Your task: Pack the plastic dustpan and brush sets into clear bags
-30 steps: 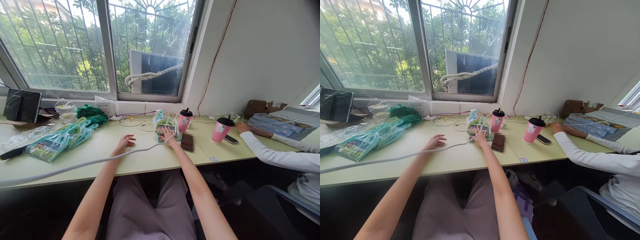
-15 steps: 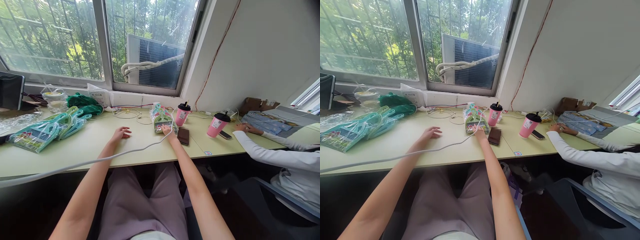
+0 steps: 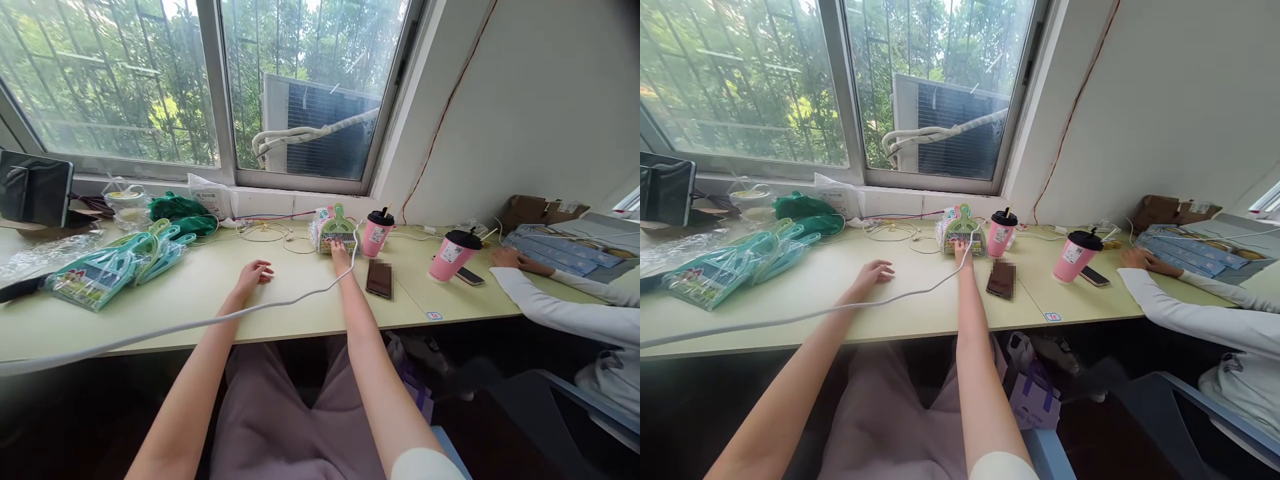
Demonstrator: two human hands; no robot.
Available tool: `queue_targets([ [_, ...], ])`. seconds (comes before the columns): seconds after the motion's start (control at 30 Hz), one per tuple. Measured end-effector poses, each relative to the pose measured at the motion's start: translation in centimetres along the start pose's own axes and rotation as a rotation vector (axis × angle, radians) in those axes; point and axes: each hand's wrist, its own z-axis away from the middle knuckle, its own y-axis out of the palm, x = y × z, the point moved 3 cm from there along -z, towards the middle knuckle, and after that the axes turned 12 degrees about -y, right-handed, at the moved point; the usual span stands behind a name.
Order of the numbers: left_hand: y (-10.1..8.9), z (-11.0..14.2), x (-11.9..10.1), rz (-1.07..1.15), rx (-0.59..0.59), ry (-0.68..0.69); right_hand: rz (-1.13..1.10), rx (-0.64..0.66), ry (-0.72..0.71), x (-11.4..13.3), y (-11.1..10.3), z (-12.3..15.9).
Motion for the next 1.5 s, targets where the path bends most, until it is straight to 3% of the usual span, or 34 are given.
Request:
queue_targets([
  [0.2,0.1,-0.1,0.1,-0.004,0.008,0.016,0.1,-0.004,-0.032,-0.8,-0.2,3.1],
  [0.33,0.2,0.0,-0.1,-0.005,0.016,0.006,0.075,0.019,0.024,-1.2,-1.4,5.5],
  [0.57,0.4,0.2,-0.1,-0.002,-0.013,0.018,0.105,-0.012,0.017,-0.2,-2.3,6.6],
  [0.67,0.4,0.5,-0.3,-0.122,-0.113,0.057,0.135,-0.055,0.023,-0.2,-2.5,6.8],
  [0.77,-0.2,1.0,-1.0,-0.377,-0.378,0.151,0.17,-0.129,-0.012,0.3,-3.0,7.1],
  [0.83,-1.5,1.7,-1.7,-0.516,-0.606,0.212,0.177,-0.176,-0.086,1.1,-3.5,7.3],
  [0.9,-3.9,2.6,-2.3,-0.587,-0.799,0.242,0.164,-0.212,-0.193,2.1,-3.8,7.5],
  [0.97,-7.8,3.7,-2.7,-0.649,-0.932,0.237,0.137,-0.245,-0.302,3.0,-4.0,7.7],
  [1.07,-15.7,5.8,-2.9,-0.797,-1.073,0.153,0.112,-0.268,-0.395,3.8,-3.8,7.8],
  [1.13,-21.0,7.3,-2.5,-0.926,-1.125,0.029,0.108,-0.248,-0.406,4.0,-3.6,7.8],
  [1.17,-23.2,7.9,-2.1,-0.992,-1.09,-0.062,0.105,-0.236,-0.401,4.0,-3.5,7.7],
  [1.23,-26.0,8.7,-0.8,-1.116,-0.88,-0.276,0.099,-0.213,-0.378,4.0,-3.4,7.6],
  [1.27,-26.7,9.1,-0.2,-1.169,-0.785,-0.33,0.096,-0.202,-0.358,4.1,-3.4,7.6],
  [1.37,-26.2,9.9,-0.2,-1.376,-0.796,-0.295,0.08,-0.16,-0.29,4.2,-3.7,7.7],
  [1.5,-23.0,10.7,-3.9,-1.5,-0.829,-0.17,0.05,-0.108,-0.251,4.5,-4.1,7.7],
])
